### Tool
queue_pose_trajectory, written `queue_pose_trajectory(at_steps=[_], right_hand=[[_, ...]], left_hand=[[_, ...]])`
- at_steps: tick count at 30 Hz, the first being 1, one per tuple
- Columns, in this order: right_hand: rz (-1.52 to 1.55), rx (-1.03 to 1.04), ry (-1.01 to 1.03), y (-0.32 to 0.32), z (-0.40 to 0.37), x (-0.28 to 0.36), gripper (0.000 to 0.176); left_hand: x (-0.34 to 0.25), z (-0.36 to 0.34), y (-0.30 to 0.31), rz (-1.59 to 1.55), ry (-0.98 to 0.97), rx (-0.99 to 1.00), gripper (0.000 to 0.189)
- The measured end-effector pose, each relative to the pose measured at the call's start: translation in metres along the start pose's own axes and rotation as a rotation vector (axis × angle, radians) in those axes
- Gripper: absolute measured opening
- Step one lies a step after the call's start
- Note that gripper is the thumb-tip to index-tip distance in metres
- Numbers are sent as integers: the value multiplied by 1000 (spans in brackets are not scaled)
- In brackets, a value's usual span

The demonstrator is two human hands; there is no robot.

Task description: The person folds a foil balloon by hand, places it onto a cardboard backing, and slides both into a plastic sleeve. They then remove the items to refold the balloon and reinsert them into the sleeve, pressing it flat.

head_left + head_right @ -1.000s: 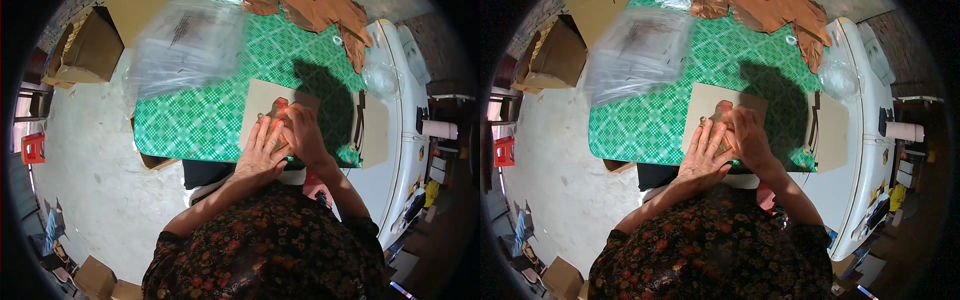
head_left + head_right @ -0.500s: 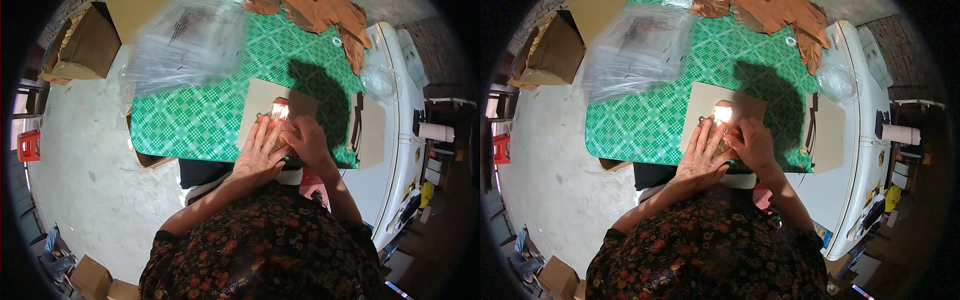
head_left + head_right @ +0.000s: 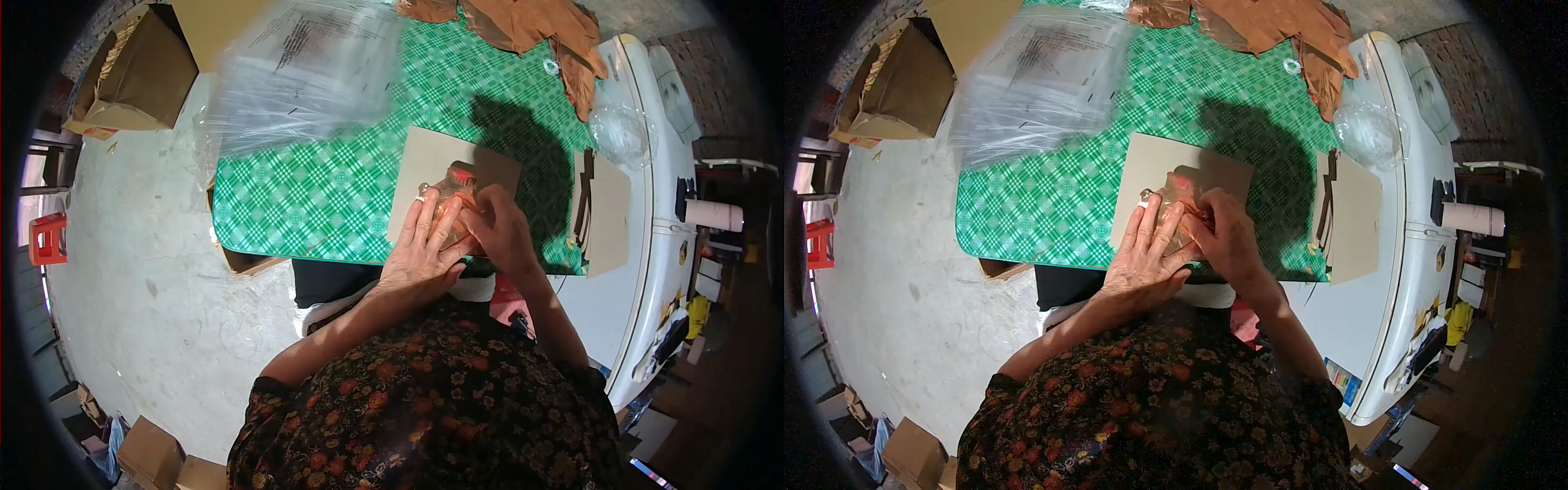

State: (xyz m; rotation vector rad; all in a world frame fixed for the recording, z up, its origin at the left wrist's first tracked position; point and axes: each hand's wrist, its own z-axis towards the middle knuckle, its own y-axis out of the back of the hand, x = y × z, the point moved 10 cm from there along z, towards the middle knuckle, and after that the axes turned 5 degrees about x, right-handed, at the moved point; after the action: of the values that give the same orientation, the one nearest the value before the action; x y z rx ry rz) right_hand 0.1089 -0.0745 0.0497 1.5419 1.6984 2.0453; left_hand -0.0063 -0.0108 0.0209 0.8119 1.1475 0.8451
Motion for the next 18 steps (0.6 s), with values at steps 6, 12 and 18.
queue_pose_trajectory(at_steps=[6,12,18], right_hand=[[265,-160,73,0,-12,-1,30],[-49,-149,353,2,-11,30,52],[-54,-49,257,-6,0,22,48]], left_hand=[[-1,1,4,20,3,24,49],[-1,1,6,8,0,-26,49],[0,-1,5,12,-14,-64,50]])
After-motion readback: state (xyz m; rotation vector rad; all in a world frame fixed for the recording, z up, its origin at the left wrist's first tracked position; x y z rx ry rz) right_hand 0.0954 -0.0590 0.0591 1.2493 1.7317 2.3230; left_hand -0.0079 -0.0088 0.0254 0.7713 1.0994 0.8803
